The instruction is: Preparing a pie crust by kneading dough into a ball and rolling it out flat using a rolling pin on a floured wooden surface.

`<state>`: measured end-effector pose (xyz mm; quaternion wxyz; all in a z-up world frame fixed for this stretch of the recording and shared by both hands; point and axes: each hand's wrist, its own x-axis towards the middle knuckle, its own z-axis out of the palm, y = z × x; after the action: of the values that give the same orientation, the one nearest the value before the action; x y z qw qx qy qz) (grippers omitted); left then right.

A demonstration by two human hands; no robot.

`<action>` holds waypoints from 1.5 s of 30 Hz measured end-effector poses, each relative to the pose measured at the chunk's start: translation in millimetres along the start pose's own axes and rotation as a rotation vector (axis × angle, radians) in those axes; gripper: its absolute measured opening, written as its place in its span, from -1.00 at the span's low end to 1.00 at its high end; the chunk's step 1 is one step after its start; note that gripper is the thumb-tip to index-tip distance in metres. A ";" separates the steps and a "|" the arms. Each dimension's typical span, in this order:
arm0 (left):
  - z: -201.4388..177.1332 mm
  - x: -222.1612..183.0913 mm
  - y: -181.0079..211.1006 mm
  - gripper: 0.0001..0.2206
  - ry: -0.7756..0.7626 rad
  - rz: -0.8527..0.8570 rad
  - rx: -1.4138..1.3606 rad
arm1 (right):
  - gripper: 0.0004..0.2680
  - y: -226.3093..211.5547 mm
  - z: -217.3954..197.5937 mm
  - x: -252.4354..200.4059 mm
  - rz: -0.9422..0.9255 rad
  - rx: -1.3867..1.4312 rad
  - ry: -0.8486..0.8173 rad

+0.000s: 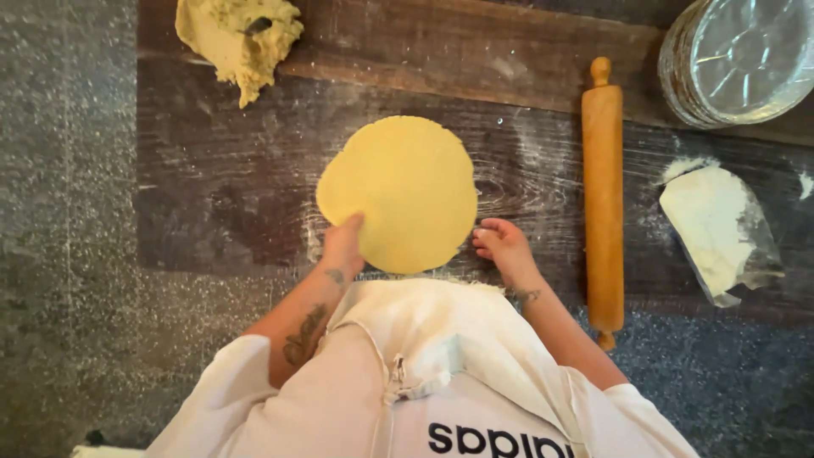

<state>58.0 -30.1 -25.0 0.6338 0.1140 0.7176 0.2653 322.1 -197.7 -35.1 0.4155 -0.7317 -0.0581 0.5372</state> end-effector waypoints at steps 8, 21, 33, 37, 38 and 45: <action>43.5 -3.6 -11.7 -0.44 -0.203 0.026 -0.003 | -0.75 -5.7 -50.8 21.0 -0.160 -0.123 0.108; 14.3 -16.3 -8.5 -0.57 -0.367 0.111 0.120 | -0.77 -14.1 -60.2 -2.3 -0.139 -0.121 0.049; -128.1 38.6 95.3 -0.74 -0.119 0.475 0.258 | -0.53 86.8 -82.8 -9.9 -0.773 -1.191 0.656; -134.0 33.6 110.3 -0.77 -0.182 0.490 0.376 | -0.55 81.8 -74.3 -0.7 -0.746 -1.183 0.723; -138.3 32.6 103.3 -0.80 -0.197 0.512 0.403 | -0.57 85.4 -78.7 -0.6 -0.874 -1.198 0.784; -153.6 58.6 87.9 -0.73 -0.238 0.621 0.441 | -0.59 84.6 -77.5 -0.2 -0.820 -1.255 0.833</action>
<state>-116.1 36.2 -20.0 0.5625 0.4889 0.6102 0.2687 356.1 -294.9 -85.7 0.0824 -0.8849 -0.4475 -0.0996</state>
